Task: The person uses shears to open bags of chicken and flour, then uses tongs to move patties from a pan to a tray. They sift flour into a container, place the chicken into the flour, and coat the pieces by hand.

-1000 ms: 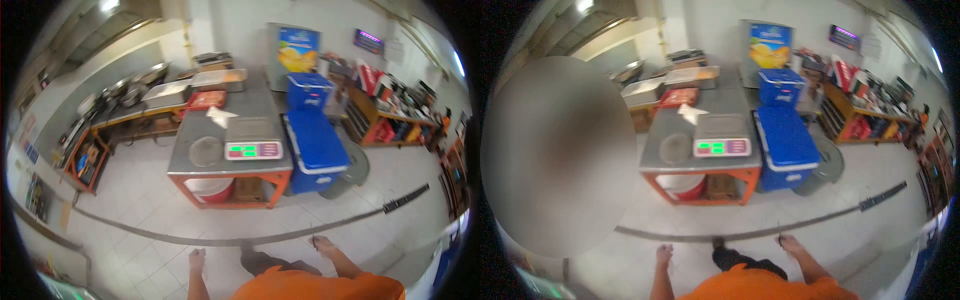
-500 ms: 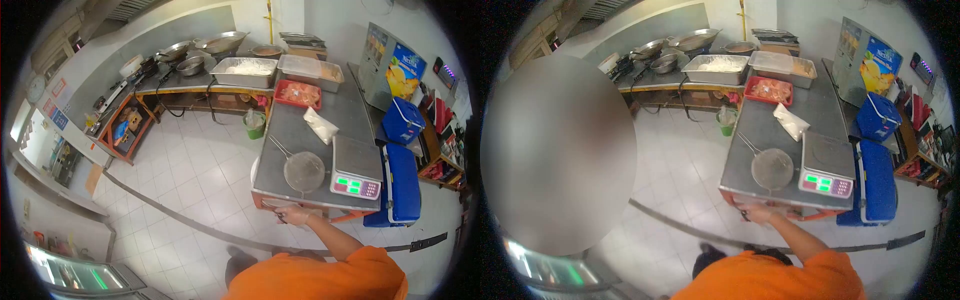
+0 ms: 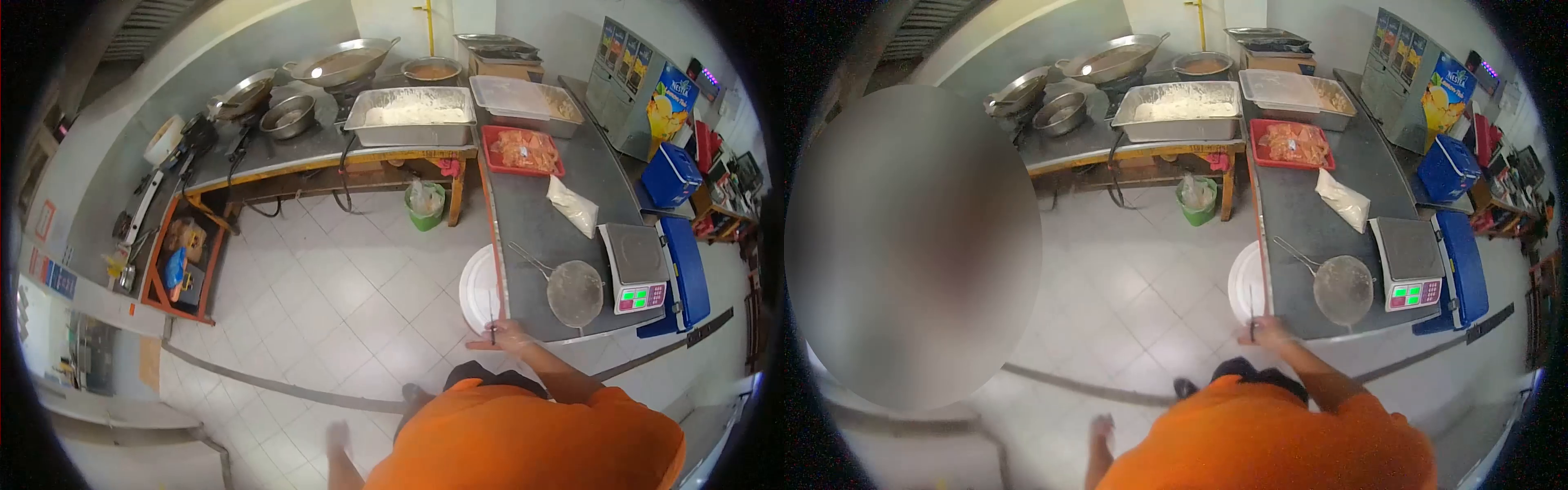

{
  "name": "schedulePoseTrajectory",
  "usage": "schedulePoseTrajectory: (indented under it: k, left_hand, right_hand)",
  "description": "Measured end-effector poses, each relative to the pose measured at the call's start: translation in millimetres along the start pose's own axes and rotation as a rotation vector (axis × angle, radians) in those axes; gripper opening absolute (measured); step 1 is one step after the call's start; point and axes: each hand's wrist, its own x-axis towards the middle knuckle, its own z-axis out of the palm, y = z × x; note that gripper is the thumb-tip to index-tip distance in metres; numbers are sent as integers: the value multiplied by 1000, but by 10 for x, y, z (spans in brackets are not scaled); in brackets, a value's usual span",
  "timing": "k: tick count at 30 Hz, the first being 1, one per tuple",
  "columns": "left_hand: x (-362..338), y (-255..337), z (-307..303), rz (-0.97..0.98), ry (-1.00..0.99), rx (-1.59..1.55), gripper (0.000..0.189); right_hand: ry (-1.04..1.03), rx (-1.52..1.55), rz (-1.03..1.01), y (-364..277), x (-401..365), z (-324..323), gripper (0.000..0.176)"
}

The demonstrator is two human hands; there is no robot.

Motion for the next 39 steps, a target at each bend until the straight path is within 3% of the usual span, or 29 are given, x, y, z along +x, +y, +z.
schedulePoseTrajectory:
  k: [1, 3, 4, 6, 8, 9, 11, 13, 15, 17, 19, 21, 22, 26, 28, 30, 31, 33, 36, 39]
  left_hand:
    - [354, 76, -481, 172, 240, -56, 47]
    - [1088, 554, -1671, 333, 335, -66, 66]
    - [1358, 889, -2165, 360, 427, -68, 62]
    - [1930, 1592, -2778, 417, 756, -294, 33]
    - [1635, 2579, -3430, 395, 503, -461, 36]
    - [1661, 3071, -3539, 407, 490, -442, 36]
    - [1695, 3825, -3563, 564, 370, -623, 33]
    - [1739, 4680, -3418, 602, 208, -547, 30]
    - [1797, 5531, -3044, 695, 56, -734, 29]
    - [1238, 6528, -2989, 870, -107, -501, 26]
    - [1111, 7413, -2887, 1185, -73, -191, 24]
    - [1005, 8262, -2688, 1413, 49, -104, 27]
    - [764, 8671, -2662, 1487, 22, -55, 30]
    - [200, 10147, -2432, 1756, 17, 255, 34]
    - [130, 10705, -2214, 1842, 23, 321, 34]
    - [73, 11237, -2068, 2175, 9, 384, 33]
    - [47, 11423, -2038, 2203, -21, 387, 33]
    - [-21, 11760, -1957, 1972, -201, 733, 33]
    - [197, 12115, -1806, 2091, -445, 682, 33]
    - [161, 12275, -1815, 2115, -354, 892, 32]
  right_hand:
    - [80, -89, -16, -78, 46, 1, 44]
    - [121, -217, -156, -49, 284, -41, 52]
    - [82, -250, -278, 63, 454, -42, 53]
    - [102, 553, 144, -432, 392, -126, 48]
    - [113, 462, 92, -648, 538, -261, 41]
    - [169, 538, 97, -764, 644, -284, 40]
    - [266, 785, 130, -1209, 767, -347, 33]
    - [381, 795, 123, -1177, 1166, -552, 28]
    - [495, 827, 115, -1234, 1414, -698, 24]
    - [550, 969, 40, -1390, 1699, -995, 26]
    - [611, 1058, -38, -1661, 1923, -1320, 26]
    - [615, 1213, -55, -1891, 2183, -1690, 28]
    - [583, 1374, -84, -1877, 2392, -1900, 28]
    - [611, 1541, -51, -1761, 3186, -2651, 30]
    - [538, 1575, -120, -1582, 3520, -2883, 32]
    - [640, 1505, -39, -1751, 3595, -2987, 33]
    - [695, 1518, -42, -1808, 3664, -2955, 34]
    - [786, 1522, -35, -1862, 3785, -2951, 35]
    - [828, 1532, -124, -1837, 3953, -2785, 35]
    - [1021, 1512, -89, -1892, 4195, -2709, 32]
